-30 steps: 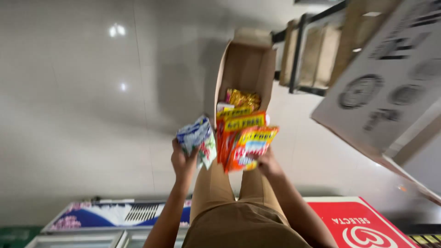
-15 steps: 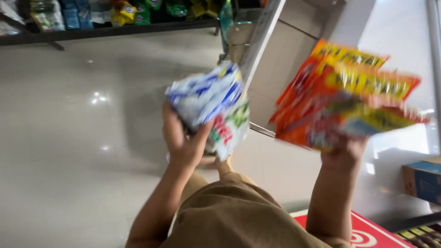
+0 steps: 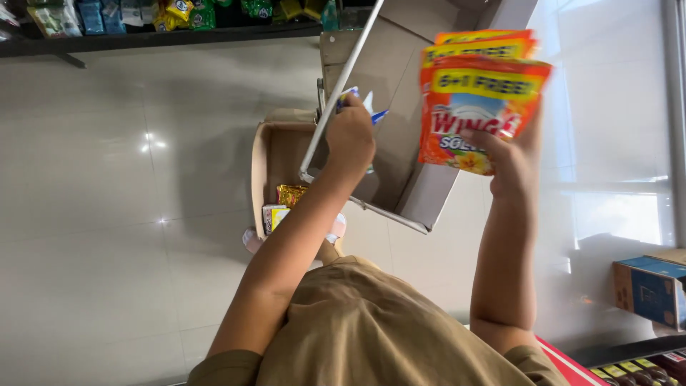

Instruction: The person organizes and restocks various household items, including laundry detergent sachets and snack packets, onto store shelves. They transfer items from a cardboard box to the shelves, arranging them neatly in rows.

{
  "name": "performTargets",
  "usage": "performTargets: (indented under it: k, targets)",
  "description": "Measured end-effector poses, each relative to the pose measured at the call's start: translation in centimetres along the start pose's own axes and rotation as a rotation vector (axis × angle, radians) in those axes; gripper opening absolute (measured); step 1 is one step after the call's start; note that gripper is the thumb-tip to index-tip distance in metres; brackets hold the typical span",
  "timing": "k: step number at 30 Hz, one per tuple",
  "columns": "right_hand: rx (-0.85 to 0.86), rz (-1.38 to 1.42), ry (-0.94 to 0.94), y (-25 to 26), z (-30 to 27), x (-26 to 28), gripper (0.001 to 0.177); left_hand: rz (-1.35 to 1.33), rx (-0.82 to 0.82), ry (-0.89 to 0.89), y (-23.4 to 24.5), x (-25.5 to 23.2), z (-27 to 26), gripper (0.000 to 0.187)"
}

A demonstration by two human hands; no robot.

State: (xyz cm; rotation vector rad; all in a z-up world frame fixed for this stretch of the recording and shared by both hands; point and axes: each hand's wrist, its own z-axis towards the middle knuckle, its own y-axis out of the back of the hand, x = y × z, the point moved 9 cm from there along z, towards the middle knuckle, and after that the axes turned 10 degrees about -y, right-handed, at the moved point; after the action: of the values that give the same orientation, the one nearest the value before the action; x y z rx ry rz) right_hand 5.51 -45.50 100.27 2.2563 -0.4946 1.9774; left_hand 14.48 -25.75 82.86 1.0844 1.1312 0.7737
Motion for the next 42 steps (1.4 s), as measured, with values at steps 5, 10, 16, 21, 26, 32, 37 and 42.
performTargets:
  k: [5, 10, 16, 21, 26, 32, 37, 42]
  targets:
    - [0.054, -0.347, -0.110, 1.1, 5.5, -5.9, 0.065, 0.018, 0.113, -0.020, -5.4, 3.8, 2.3, 0.035]
    - [0.032, -0.485, -0.212, -1.3, 9.2, -9.5, 0.062, -0.263, 0.166, 0.021, -3.9, 3.7, 1.0, 0.039]
    - [0.083, -1.688, -0.125, -1.1, 10.5, -15.0, 0.089, -0.397, 0.066, -0.168, 5.6, 1.6, -2.9, 0.016]
    - [0.314, -1.116, 0.166, -8.0, 0.7, -4.3, 0.048, -1.009, -0.324, -0.388, 17.9, 4.2, -10.8, 0.019]
    - [0.386, -0.743, 0.251, -12.2, -9.4, -5.4, 0.013, -0.860, -0.277, 0.210, 6.8, 18.8, -20.0, 0.021]
    - [0.712, -0.732, 0.308, -24.6, -15.9, -16.1, 0.012, -0.666, -0.089, 0.550, -7.8, 30.6, -33.5, 0.025]
    - [0.918, -0.797, 0.041, -28.3, -13.7, -35.5, 0.018, -0.552, 0.314, 0.611, -23.7, 34.2, -44.1, 0.028]
    - [0.894, -1.069, -0.301, -21.5, -9.1, -61.0, 0.013, -0.439, 0.735, 0.556, -38.0, 36.3, -49.2, 0.039]
